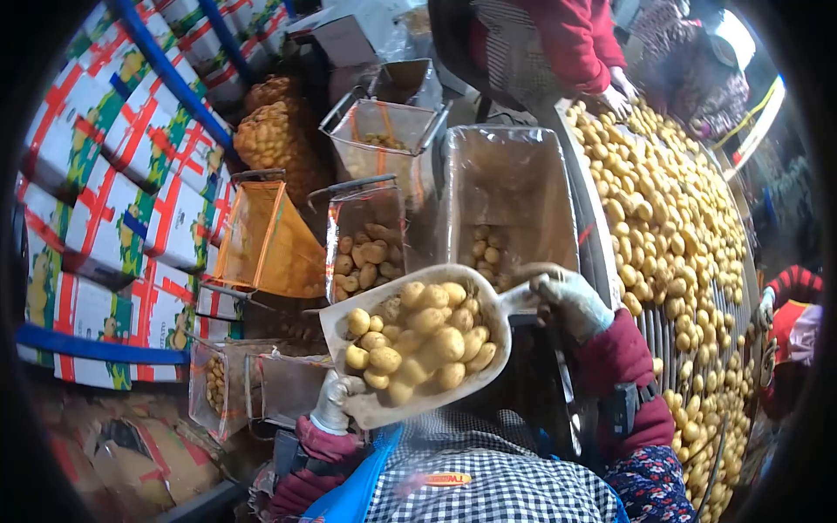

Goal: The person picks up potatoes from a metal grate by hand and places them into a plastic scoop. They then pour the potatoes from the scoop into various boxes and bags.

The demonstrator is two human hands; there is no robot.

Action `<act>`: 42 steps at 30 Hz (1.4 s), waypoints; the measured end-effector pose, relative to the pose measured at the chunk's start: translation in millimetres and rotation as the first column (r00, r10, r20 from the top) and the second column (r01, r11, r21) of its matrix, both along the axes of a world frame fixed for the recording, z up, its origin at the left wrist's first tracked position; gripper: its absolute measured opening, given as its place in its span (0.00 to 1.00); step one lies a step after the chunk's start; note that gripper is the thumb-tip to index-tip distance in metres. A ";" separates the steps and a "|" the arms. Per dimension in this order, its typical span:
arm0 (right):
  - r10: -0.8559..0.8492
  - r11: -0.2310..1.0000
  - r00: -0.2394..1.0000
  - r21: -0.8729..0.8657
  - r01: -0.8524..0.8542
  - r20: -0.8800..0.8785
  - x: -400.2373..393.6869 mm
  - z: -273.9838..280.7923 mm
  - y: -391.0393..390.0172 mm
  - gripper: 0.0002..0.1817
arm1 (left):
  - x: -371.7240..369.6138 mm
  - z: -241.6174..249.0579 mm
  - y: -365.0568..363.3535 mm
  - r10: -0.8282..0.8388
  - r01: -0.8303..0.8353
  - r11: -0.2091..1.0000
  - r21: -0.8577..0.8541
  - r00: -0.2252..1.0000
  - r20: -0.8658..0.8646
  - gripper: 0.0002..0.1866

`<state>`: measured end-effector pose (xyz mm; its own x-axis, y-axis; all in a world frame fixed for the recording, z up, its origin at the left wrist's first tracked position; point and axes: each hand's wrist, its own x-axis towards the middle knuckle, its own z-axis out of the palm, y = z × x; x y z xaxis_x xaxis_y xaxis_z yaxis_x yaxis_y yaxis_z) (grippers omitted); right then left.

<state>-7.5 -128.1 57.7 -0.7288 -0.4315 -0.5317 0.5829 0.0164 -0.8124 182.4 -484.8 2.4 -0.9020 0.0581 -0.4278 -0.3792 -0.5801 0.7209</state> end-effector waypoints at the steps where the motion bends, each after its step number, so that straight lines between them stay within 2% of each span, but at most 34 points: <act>1: 0.042 0.999 0.999 0.012 -0.042 0.011 5.6 5.9 -2.7 0.29 | 0.0 -9.8 -12.3 0.005 -0.005 1.000 -0.005 1.000 -0.001 0.47; 2: 0.129 0.991 0.985 0.028 -0.132 0.111 6.0 10.9 0.8 0.24 | 7.8 -36.0 -34.4 -0.079 0.073 0.994 -0.077 0.994 -0.075 0.36; 4: 0.261 0.906 0.934 0.271 -0.324 0.245 12.7 20.5 -15.6 0.20 | -12.7 14.1 -33.2 -0.012 0.018 0.994 -0.110 0.998 0.059 0.35; 5: 0.342 0.864 0.899 0.286 -0.415 0.273 15.9 27.9 -24.5 0.19 | -7.0 -8.4 -49.9 -0.082 0.093 0.982 -0.165 0.994 0.072 0.35; 6: 0.420 0.812 0.856 0.295 -0.503 0.303 18.3 31.8 -29.6 0.18 | -4.4 -14.8 -55.5 -0.070 0.081 0.984 -0.160 0.995 0.077 0.35; 7: 0.464 0.821 0.827 0.195 -0.536 0.318 23.1 16.8 -23.3 0.18 | -2.4 -18.5 -59.5 -0.111 0.109 0.986 -0.128 0.994 -0.004 0.34; 8: 0.516 0.784 0.789 0.188 -0.592 0.333 25.8 2.3 -17.4 0.18 | 0.7 -21.5 -64.9 -0.147 0.138 0.985 -0.100 0.985 -0.087 0.34; 12: 0.619 0.701 0.637 0.045 -0.712 0.459 28.7 12.8 -26.8 0.14 | 3.5 -9.7 -71.1 -0.209 0.207 0.945 -0.253 0.978 0.017 0.34; 14: 0.631 0.663 0.608 0.072 -0.745 0.481 36.6 7.9 -29.6 0.14 | 7.1 -2.7 -76.6 -0.218 0.227 0.952 -0.203 0.974 0.065 0.34; 15: 0.623 0.675 0.635 0.096 -0.732 0.457 43.2 8.5 -33.9 0.14 | 10.4 1.4 -80.4 -0.245 0.259 0.953 -0.155 0.964 0.104 0.33; 16: 0.631 0.666 0.622 0.088 -0.741 0.463 48.2 6.5 -37.8 0.14 | 16.7 5.8 -83.2 -0.209 0.216 0.974 -0.071 0.974 0.085 0.33; 18: 0.576 0.766 0.674 -0.015 -0.643 0.462 61.8 5.5 -38.9 0.13 | 26.9 22.3 -78.0 -0.037 0.036 0.999 0.012 0.992 0.118 0.32; 19: 0.528 0.810 0.705 -0.031 -0.586 0.473 70.0 7.8 -39.7 0.13 | 30.1 32.2 -73.0 0.039 -0.044 0.995 0.088 0.998 0.057 0.32; 20: 0.540 0.806 0.706 -0.039 -0.591 0.459 74.5 10.4 -41.6 0.13 | 41.7 34.5 -71.6 0.143 -0.144 0.987 0.077 0.989 0.025 0.34; 23: 0.543 0.838 0.749 -0.192 -0.511 0.379 90.4 5.4 -40.2 0.14 | 82.2 49.0 -65.3 0.342 -0.344 0.938 -0.042 0.938 -0.055 0.33; 24: 0.548 0.836 0.760 -0.186 -0.517 0.349 96.5 6.8 -39.6 0.14 | 93.9 46.6 -63.1 0.407 -0.414 0.908 -0.065 0.908 -0.102 0.32; 25: 0.535 0.845 0.771 -0.210 -0.492 0.347 103.2 6.0 -37.8 0.14 | 92.4 62.8 -50.0 0.334 -0.418 0.833 -0.362 0.902 -0.273 0.30; 26: 0.527 0.850 0.779 -0.228 -0.475 0.341 108.5 4.6 -36.4 0.14 | 92.7 83.0 -39.9 0.232 -0.290 0.885 -0.363 0.953 -0.194 0.39; 28: 0.545 0.835 0.795 -0.265 -0.483 0.268 118.3 3.6 -34.9 0.14 | 150.0 22.6 -60.3 0.509 -0.512 0.843 -0.162 0.858 -0.068 0.35; 29: 0.518 0.853 0.816 -0.223 -0.472 0.255 122.3 7.7 -37.1 0.14 | 156.5 50.6 -44.1 0.495 -0.490 0.862 -0.128 0.869 0.009 0.31; 30: 0.489 0.871 0.837 -0.182 -0.456 0.246 126.5 11.1 -38.2 0.14 | 184.5 21.4 -48.6 0.559 -0.551 0.821 -0.150 0.829 0.008 0.27; 32: 0.495 0.868 0.837 -0.186 -0.461 0.234 138.1 16.7 -40.6 0.16 | 220.3 11.1 -29.8 0.681 -0.664 0.726 -0.178 0.730 0.054 0.29; 34: 0.494 0.869 0.846 -0.151 -0.472 0.201 146.1 22.3 -43.2 0.17 | 252.9 -8.2 -22.2 0.713 -0.691 0.698 -0.187 0.693 0.102 0.29; 37: 0.515 0.857 0.839 -0.122 -0.501 0.176 156.4 31.9 -53.8 0.18 | 280.1 -32.4 -13.0 0.751 -0.716 0.658 -0.235 0.597 0.283 0.27; 38: 0.525 0.851 0.837 -0.118 -0.512 0.155 160.2 35.0 -59.7 0.18 | 293.0 -50.5 -13.6 0.755 -0.727 0.651 -0.219 0.590 0.287 0.27; 40: 0.543 0.840 0.833 -0.059 -0.540 0.107 170.2 42.7 -84.3 0.19 | 306.9 -61.9 -9.3 0.772 -0.701 0.634 -0.325 0.596 0.221 0.27; 42: 0.595 0.802 0.801 0.005 -0.597 0.064 176.8 48.1 -111.6 0.21 | 338.7 -64.7 2.7 0.769 -0.734 0.636 -0.238 0.579 0.271 0.28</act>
